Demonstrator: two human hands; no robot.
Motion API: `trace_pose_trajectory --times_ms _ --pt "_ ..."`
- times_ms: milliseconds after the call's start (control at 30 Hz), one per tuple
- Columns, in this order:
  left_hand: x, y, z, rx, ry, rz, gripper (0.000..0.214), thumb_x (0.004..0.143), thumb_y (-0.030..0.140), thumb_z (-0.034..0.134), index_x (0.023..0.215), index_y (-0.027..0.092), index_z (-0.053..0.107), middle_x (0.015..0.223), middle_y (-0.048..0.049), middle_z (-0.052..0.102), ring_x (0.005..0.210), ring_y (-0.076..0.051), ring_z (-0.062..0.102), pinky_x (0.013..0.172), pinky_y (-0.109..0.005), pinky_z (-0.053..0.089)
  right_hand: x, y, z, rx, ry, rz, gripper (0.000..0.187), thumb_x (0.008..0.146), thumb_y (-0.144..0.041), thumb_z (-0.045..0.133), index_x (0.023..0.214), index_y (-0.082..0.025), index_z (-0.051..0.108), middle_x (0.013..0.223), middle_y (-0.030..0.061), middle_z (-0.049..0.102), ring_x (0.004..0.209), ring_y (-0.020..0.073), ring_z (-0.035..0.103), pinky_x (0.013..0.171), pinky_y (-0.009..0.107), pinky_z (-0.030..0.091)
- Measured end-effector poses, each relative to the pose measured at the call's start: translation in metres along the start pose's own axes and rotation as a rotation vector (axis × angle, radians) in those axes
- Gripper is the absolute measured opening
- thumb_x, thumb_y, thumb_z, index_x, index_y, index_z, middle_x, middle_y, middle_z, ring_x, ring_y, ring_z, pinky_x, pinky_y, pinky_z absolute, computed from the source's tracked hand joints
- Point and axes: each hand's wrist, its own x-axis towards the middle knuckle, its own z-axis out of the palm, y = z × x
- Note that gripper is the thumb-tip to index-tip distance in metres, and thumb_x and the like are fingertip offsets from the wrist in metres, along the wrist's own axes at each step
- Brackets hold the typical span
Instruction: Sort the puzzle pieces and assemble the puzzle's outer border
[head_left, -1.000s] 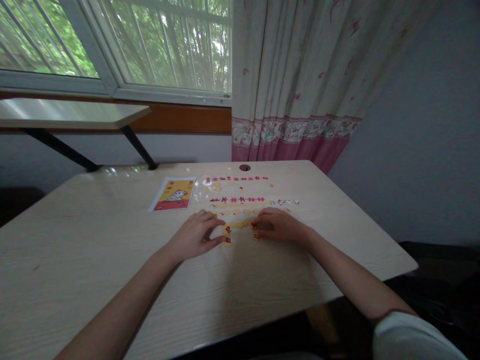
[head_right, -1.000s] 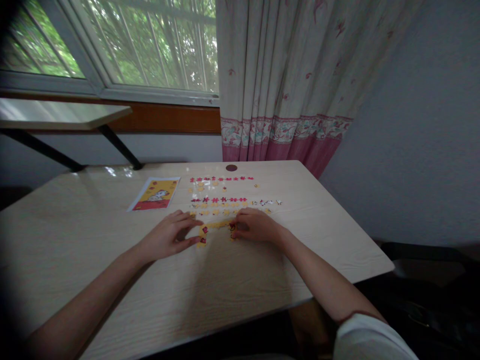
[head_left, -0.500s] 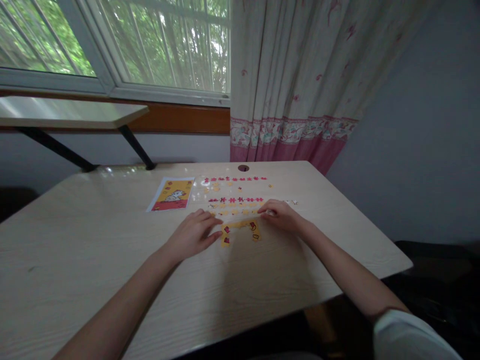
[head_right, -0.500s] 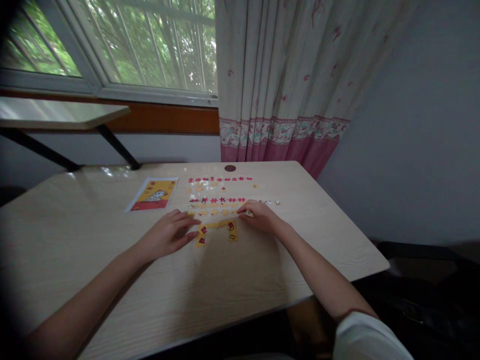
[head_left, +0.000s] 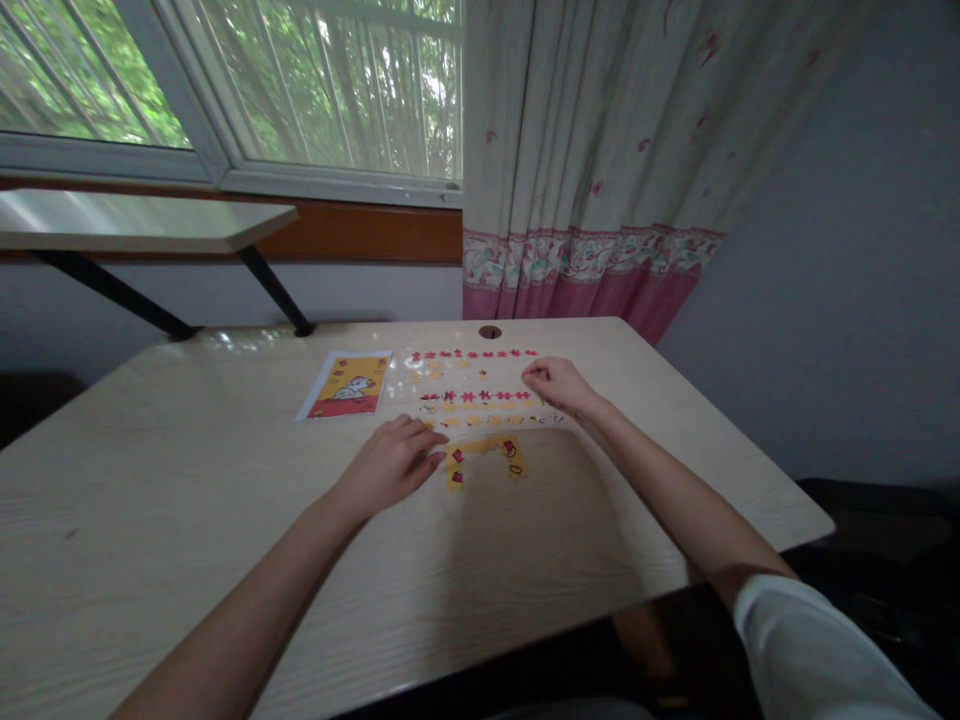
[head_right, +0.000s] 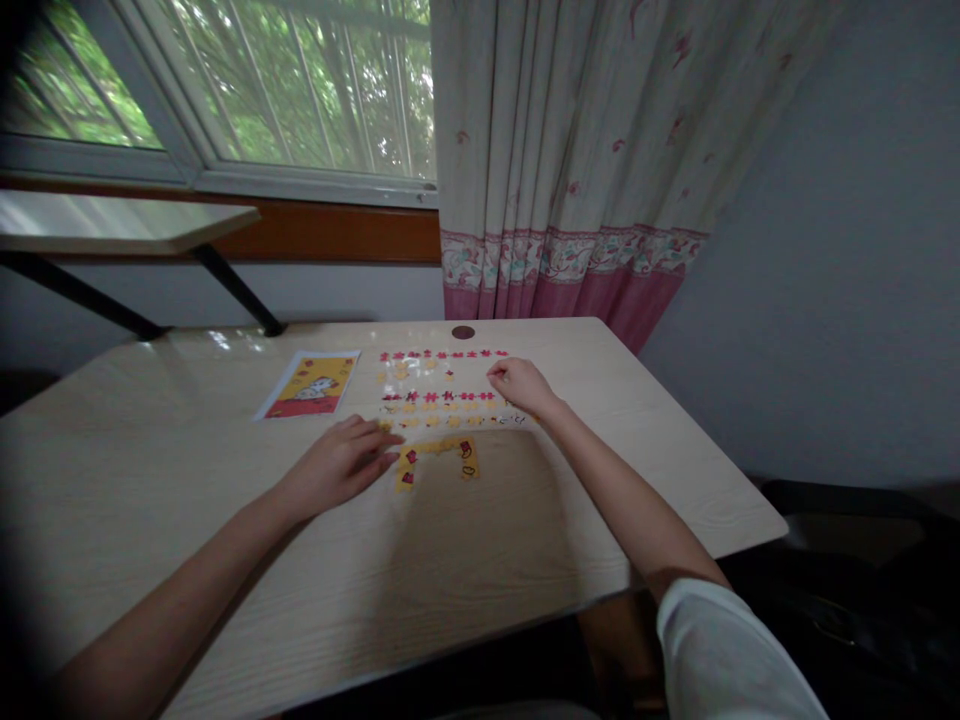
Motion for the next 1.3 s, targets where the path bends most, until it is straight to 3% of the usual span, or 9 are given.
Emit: trace_pose_trajectory --times_ms 133,233,367,633,867,1100,1300 --pt "0.000 0.001 0.000 0.030 -0.003 -0.002 0.024 0.088 0.028 0.044 0.103 0.019 0.061 0.088 -0.0073 0.061 0.084 -0.022 0.051 0.075 -0.035 0.041 0.009 0.028 -0.002 -0.094 0.083 0.217 0.026 0.082 -0.019 0.046 0.096 -0.017 0.068 0.097 0.0079 0.068 0.089 0.0182 0.061 0.079 0.027 0.043" --pt "0.000 0.002 0.000 0.043 -0.011 -0.001 0.024 0.088 0.027 0.043 0.103 0.019 0.060 0.088 -0.0071 0.061 0.085 -0.022 0.050 0.075 -0.036 0.041 0.010 0.041 -0.001 -0.118 0.085 0.254 0.028 0.082 -0.017 0.045 0.097 -0.016 0.068 0.101 0.0096 0.067 0.093 0.0194 0.060 0.082 0.029 0.043" --pt "0.000 0.001 0.001 0.043 -0.010 -0.002 0.024 0.088 0.027 0.043 0.103 0.019 0.061 0.087 -0.0071 0.060 0.085 -0.022 0.050 0.074 -0.036 0.041 0.010 0.040 0.003 -0.122 0.044 0.242 0.024 0.080 -0.023 0.052 0.097 -0.018 0.069 0.099 0.0083 0.068 0.089 0.0185 0.061 0.080 0.027 0.044" --pt "0.000 -0.001 0.003 0.035 0.012 0.004 0.023 0.087 0.028 0.045 0.101 0.020 0.061 0.085 -0.0070 0.061 0.083 -0.022 0.051 0.073 -0.036 0.041 0.019 0.004 0.016 -0.126 0.000 0.167 0.023 0.082 -0.030 0.053 0.096 -0.020 0.069 0.095 0.0064 0.068 0.084 0.0167 0.062 0.072 0.024 0.045" --pt "-0.001 0.000 0.003 0.036 0.005 -0.005 0.023 0.088 0.027 0.045 0.103 0.020 0.061 0.086 -0.0068 0.060 0.084 -0.022 0.051 0.074 -0.035 0.040 0.037 -0.036 0.028 -0.174 0.033 0.091 0.026 0.086 -0.025 0.044 0.096 -0.016 0.067 0.102 0.0121 0.064 0.095 0.0216 0.058 0.081 0.030 0.042" --pt "-0.001 0.003 0.001 0.040 0.011 -0.026 0.023 0.088 0.027 0.044 0.100 0.019 0.062 0.084 -0.0070 0.061 0.081 -0.022 0.050 0.071 -0.034 0.039 0.070 -0.087 0.051 -0.094 -0.111 -0.119 0.023 0.084 -0.031 0.049 0.096 -0.022 0.067 0.100 0.0048 0.066 0.091 0.0184 0.059 0.077 0.026 0.043" --pt "-0.001 0.003 0.001 0.044 0.008 -0.037 0.023 0.088 0.026 0.044 0.098 0.018 0.063 0.083 -0.0067 0.061 0.080 -0.022 0.049 0.071 -0.034 0.038 0.083 -0.098 0.067 -0.056 -0.155 -0.160 0.025 0.081 -0.037 0.054 0.097 -0.021 0.066 0.100 0.0057 0.065 0.090 0.0192 0.058 0.076 0.026 0.043"
